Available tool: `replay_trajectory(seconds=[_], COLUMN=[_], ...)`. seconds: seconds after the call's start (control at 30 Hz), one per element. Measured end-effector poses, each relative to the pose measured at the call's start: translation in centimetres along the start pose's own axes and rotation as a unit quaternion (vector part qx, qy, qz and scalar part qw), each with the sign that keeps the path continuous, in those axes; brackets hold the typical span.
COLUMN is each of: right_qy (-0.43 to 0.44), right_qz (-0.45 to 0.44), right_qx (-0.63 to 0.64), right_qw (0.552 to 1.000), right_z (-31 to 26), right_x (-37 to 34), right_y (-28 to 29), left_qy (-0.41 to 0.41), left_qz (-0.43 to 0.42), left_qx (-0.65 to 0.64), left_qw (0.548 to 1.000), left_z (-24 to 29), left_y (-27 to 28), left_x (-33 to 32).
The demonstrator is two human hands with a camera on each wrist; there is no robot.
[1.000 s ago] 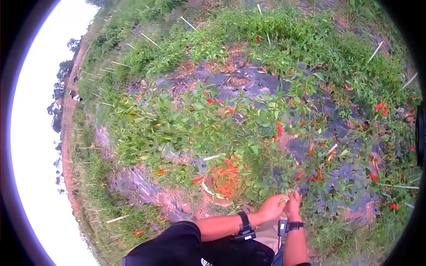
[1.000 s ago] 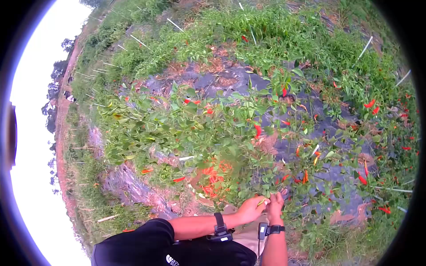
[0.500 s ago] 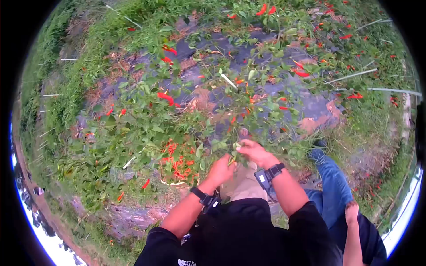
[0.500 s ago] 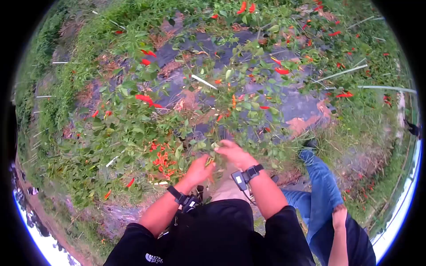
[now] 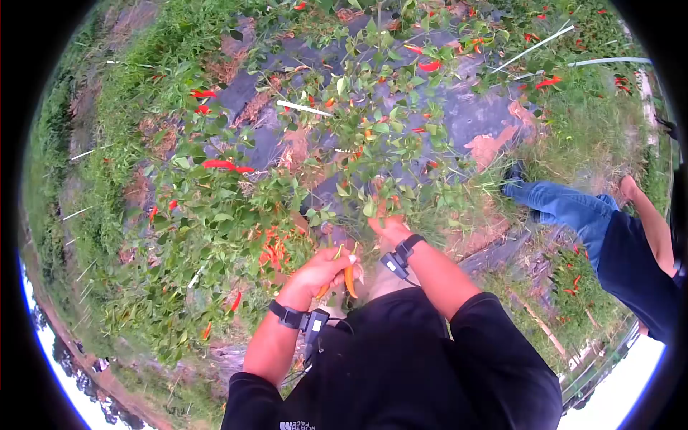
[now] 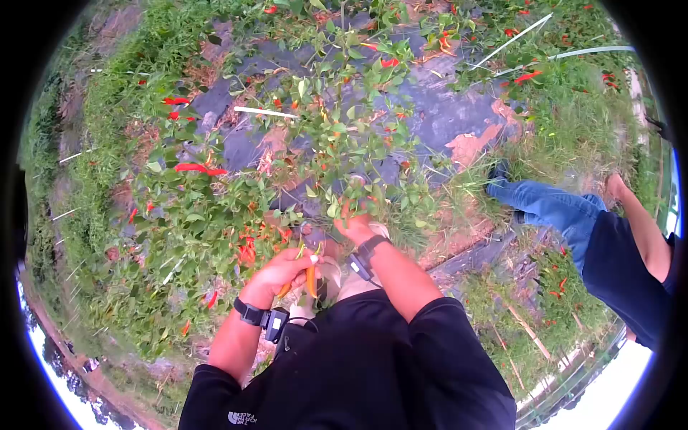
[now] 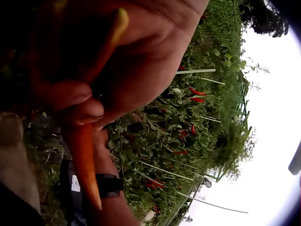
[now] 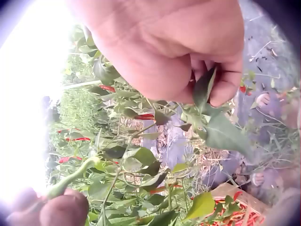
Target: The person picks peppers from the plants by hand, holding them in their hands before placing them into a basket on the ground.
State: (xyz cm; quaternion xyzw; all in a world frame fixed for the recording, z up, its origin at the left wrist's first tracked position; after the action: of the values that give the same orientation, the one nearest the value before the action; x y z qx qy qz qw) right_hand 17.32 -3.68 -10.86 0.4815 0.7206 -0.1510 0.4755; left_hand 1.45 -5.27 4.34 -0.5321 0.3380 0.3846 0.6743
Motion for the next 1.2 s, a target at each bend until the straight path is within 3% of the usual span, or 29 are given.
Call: replay_trajectory(seconds=[0.07,0.1,0.17,0.2,0.23,0.3,0.33,0.37,0.43,0.5,0.57,0.6,0.63,0.7,0.73,0.77,0.8,0.87,0.9,0.93,0.97,1.0,1.03,1.1,1.13,1.17,1.2], right_qy=[0.095,0.095,0.182,0.098,0.097,0.169,0.121,0.124,0.052,0.046,0.070,-0.021,-0.017,-0.092,-0.058,-0.057,-0.026,-0.018,-0.020,-0.009,0.005,0.015,0.009,0.000,0.002,-0.039,-0.081], right_qz=[0.105,0.104,0.152,0.078,0.077,0.200,0.185,0.185,0.246,0.240,0.237,0.239,0.240,0.202,0.195,0.196,0.147,0.062,0.065,0.012,-0.040,-0.075,-0.085,-0.093,-0.088,-0.031,0.025], right_qx=[-0.100,-0.099,-0.106,-0.052,-0.053,0.191,0.378,0.377,0.522,0.507,0.603,0.625,0.624,0.670,0.642,0.641,0.639,0.651,0.654,0.678,0.700,0.704,0.688,0.659,0.664,0.634,0.600], right_qw=[0.985,0.985,0.966,0.991,0.991,0.946,0.899,0.899,0.815,0.827,0.759,0.743,0.744,0.709,0.739,0.740,0.755,0.756,0.753,0.735,0.713,0.706,0.720,0.747,0.742,0.772,0.796], right_z=[-0.4,-3.4,-7.5,-7.0,-7.0,-8.0,-8.1,-9.0,-8.4,-9.3,-10.0,-9.6,-9.6,-8.4,-8.7,-8.4,-8.7,-9.1,-8.8,-8.9,-9.0,-8.3,-8.0,-7.4,-6.8,-5.5,-4.3], right_x=[-0.1,-2.4,-4.6,-3.3,-2.5,-1.2,-0.1,1.1,3.8,5.2,6.1,5.8,5.6,4.9,4.1,3.2,2.7,1.5,1.1,0.9,0.5,0.8,1.1,1.4,2.2,3.3,4.0], right_y=[1.6,3.0,4.5,3.6,2.6,2.3,1.1,1.1,1.9,2.9,3.7,3.6,4.3,4.7,5.0,5.2,5.4,5.9,6.0,5.7,5.7,5.8,5.8,5.9,5.5,5.1,5.0], left_qy=[-0.014,-0.012,-0.093,-0.099,-0.098,-0.092,-0.095,-0.100,-0.107,-0.114,-0.112,-0.167,-0.223,-0.250,-0.254,-0.255,-0.256,-0.291,-0.287,-0.413,-0.525,-0.438,-0.439,-0.300,-0.201,-0.200,-0.149], left_qz=[-0.021,-0.019,0.004,-0.004,-0.004,-0.066,-0.068,-0.064,-0.061,-0.028,-0.012,-0.010,-0.009,0.021,0.083,0.145,0.144,0.208,0.205,0.243,0.268,0.238,0.229,0.209,0.160,0.156,0.109], left_qx=[-0.045,-0.045,-0.179,-0.187,-0.189,-0.285,-0.284,-0.285,-0.284,-0.312,-0.304,-0.284,-0.263,-0.239,-0.133,-0.026,-0.027,0.130,0.134,0.258,0.371,0.389,0.395,0.421,0.344,0.351,0.309], left_qw=[0.999,0.999,0.979,0.977,0.977,0.952,0.952,0.951,0.951,0.943,0.946,0.944,0.939,0.938,0.954,0.956,0.956,0.925,0.926,0.839,0.718,0.775,0.774,0.830,0.903,0.901,0.933], left_z=[0.0,-0.3,0.5,1.1,1.0,1.2,1.4,1.6,2.3,2.9,3.6,4.6,5.8,8.1,9.3,10.5,11.5,13.6,13.5,14.9,15.6,15.6,15.6,14.8,13.7,14.0,13.5], left_y=[-0.1,-0.1,0.5,0.3,0.6,0.5,0.4,0.3,-0.3,-1.0,-0.9,-0.4,0.2,1.4,2.3,3.0,3.0,2.8,3.3,2.8,1.7,0.5,0.1,0.2,0.2,-0.2,-0.8], left_x=[-1.1,-1.3,-1.7,-2.2,-2.1,-1.8,-1.8,-1.7,-2.1,-2.9,-2.8,-2.6,-2.5,-1.2,0.0,1.2,2.5,4.7,6.6,6.9,6.8,7.3,7.1,8.1,8.6,8.1,7.8])
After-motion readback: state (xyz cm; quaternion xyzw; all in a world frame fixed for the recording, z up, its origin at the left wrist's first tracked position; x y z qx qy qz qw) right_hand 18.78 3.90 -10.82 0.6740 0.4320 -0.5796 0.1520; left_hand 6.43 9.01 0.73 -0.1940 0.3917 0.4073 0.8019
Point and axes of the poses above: each hand's wrist, its own x-axis towards the middle knuckle, its own y-axis out of the back of the hand, z = x × y, the point moved 7 cm from there along x, towards the middle knuckle, and after that the axes turned 2 degrees about -x, right-handed, at the moved point
